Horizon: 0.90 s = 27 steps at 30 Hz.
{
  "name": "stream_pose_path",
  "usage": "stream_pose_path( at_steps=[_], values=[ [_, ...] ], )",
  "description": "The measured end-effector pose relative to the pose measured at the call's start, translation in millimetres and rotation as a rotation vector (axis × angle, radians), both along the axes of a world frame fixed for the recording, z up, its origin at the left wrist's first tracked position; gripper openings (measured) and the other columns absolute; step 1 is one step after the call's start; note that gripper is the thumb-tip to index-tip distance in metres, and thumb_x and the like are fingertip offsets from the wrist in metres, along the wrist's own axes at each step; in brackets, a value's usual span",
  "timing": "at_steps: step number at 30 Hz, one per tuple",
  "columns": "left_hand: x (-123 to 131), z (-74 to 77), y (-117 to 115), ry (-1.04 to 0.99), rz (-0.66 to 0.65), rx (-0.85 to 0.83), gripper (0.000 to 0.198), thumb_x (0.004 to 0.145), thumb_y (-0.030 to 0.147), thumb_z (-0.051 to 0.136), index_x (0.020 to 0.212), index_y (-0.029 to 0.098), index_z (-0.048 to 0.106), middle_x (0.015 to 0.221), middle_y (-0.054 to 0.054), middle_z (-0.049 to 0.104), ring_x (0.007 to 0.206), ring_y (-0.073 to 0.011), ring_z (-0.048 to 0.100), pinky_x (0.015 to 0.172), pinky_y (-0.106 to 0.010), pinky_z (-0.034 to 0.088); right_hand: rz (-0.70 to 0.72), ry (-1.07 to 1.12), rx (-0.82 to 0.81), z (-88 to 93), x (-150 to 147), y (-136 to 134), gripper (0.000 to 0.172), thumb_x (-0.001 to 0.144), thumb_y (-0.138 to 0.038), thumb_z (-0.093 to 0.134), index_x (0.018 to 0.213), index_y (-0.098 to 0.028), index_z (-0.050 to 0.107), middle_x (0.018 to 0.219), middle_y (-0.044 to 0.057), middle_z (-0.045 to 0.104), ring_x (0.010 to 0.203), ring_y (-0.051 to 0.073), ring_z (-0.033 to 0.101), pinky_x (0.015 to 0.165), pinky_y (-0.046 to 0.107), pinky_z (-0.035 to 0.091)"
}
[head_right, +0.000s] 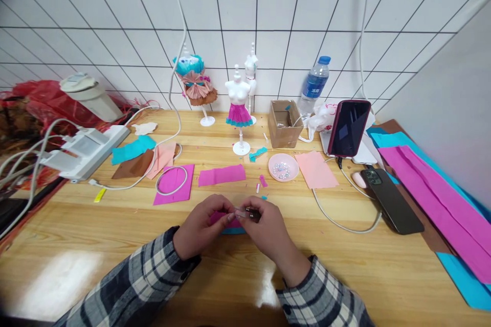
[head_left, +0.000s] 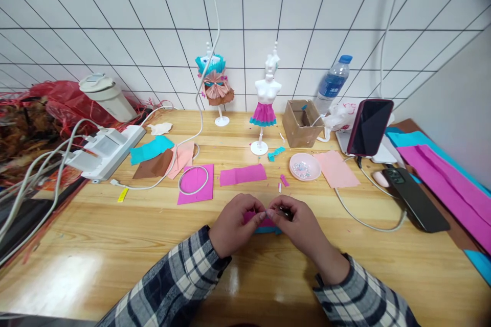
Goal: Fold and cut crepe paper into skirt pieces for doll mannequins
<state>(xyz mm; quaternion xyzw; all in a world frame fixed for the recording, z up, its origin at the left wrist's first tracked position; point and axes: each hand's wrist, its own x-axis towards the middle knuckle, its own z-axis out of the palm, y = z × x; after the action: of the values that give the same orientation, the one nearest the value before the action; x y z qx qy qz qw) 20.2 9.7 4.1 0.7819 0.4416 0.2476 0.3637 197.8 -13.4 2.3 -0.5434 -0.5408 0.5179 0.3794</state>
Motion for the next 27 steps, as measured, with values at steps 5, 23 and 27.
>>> stream_pose_path(
  at_steps=[5,23,27],
  values=[
    [0,1.0,1,0.006,-0.025,0.036,0.014,0.087,0.029,0.054,0.081,0.018,0.061,0.081,-0.004,0.062,0.081,-0.0178,0.054,0.075,-0.031,0.041,-0.078,0.043,0.01,-1.9,3,3,0.017,0.074,-0.034,0.062,0.071,-0.018,0.058,0.06,-0.003,0.049,0.057,0.011,0.043,0.053,0.023,0.035],
    [5,0.9,2,-0.356,0.191,-0.335,0.025,0.079,0.039,0.061,0.071,0.015,0.059,0.066,0.001,0.052,0.062,-0.0113,0.045,0.058,-0.023,0.038,-0.03,0.078,-0.073,-7.8,-8,-1,0.022,0.071,-0.039,0.064,0.072,-0.018,0.057,0.058,-0.006,0.036,0.056,0.01,0.034,0.051,0.023,0.029],
    [4,-0.7,1,-0.33,0.186,-0.309,0.026,0.079,0.04,0.061,0.07,0.015,0.058,0.064,0.002,0.05,0.061,-0.0111,0.043,0.058,-0.023,0.037,-0.002,0.088,-0.067,-9.7,-7,0,0.02,0.073,-0.035,0.064,0.072,-0.017,0.056,0.06,-0.005,0.038,0.058,0.01,0.035,0.052,0.023,0.029]
  ],
)
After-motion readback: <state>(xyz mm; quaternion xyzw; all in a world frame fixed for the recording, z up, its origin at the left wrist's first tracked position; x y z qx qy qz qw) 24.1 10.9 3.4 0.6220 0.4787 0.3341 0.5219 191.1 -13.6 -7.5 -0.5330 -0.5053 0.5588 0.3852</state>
